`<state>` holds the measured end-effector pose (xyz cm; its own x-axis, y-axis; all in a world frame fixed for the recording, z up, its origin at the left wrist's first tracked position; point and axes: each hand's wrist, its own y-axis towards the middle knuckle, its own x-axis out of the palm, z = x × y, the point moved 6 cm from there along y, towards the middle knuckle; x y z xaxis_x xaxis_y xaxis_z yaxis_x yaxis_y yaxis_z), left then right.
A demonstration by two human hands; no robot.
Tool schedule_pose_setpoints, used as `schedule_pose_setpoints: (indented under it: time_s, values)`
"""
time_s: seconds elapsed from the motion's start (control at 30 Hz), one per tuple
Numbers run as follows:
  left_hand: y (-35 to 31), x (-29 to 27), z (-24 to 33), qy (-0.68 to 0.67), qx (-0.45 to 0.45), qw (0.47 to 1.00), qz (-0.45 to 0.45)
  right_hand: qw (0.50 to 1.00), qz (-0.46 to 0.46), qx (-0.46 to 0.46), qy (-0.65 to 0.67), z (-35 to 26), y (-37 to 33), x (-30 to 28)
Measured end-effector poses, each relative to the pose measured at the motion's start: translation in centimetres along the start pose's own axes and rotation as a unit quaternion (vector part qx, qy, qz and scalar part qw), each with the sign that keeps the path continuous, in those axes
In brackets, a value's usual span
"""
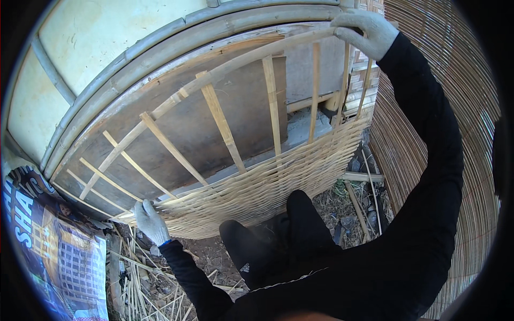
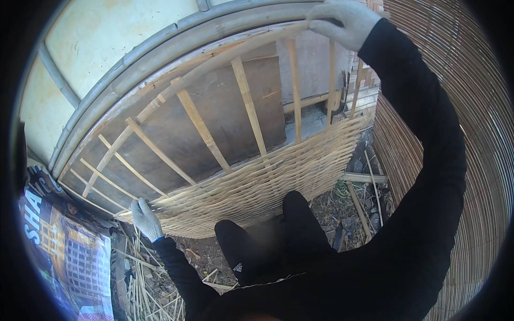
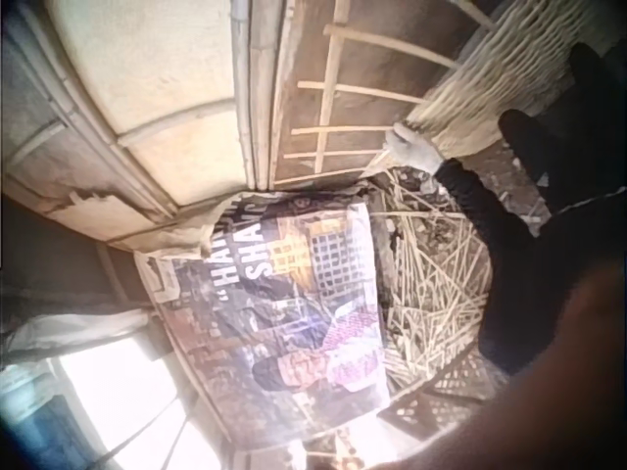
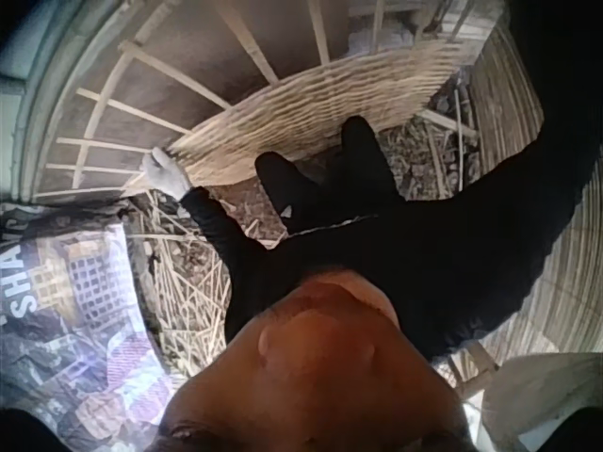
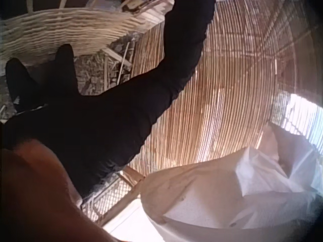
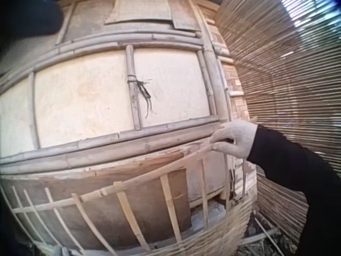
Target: Attaching and trimming bamboo strips to a wooden frame to create a woven panel.
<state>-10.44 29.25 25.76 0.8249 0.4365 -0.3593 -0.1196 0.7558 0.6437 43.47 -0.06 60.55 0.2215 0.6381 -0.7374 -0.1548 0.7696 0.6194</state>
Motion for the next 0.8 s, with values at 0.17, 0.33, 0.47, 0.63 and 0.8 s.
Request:
schedule_pose_setpoints:
  time_s: [0.17,0.33,0.47,0.63,0.8]
  values:
    - [-1.3,-0.8,0.6,0.006,-0.005,1.000,0.018,1.000,-0.003,-0.018,-0.010,1.0,-0.9,0.5]
    - [-1.6,-1.1,0.8,-0.006,-0.007,1.000,0.030,0.998,0.039,-0.040,-0.004,1.8,-0.8,2.7]
    - [-2.6,-1.5,1.1,-0.002,-0.023,0.999,0.036,0.994,0.092,-0.054,0.011,1.4,0.6,0.7]
    - [-3.4,-1.9,1.6,-0.004,-0.012,0.999,0.043,0.993,0.091,-0.070,0.037,0.8,2.4,0.5]
    - [-3.2,-1.8,1.0,0.008,-0.003,0.999,0.040,0.998,0.036,-0.054,0.003,3.5,1.8,3.2]
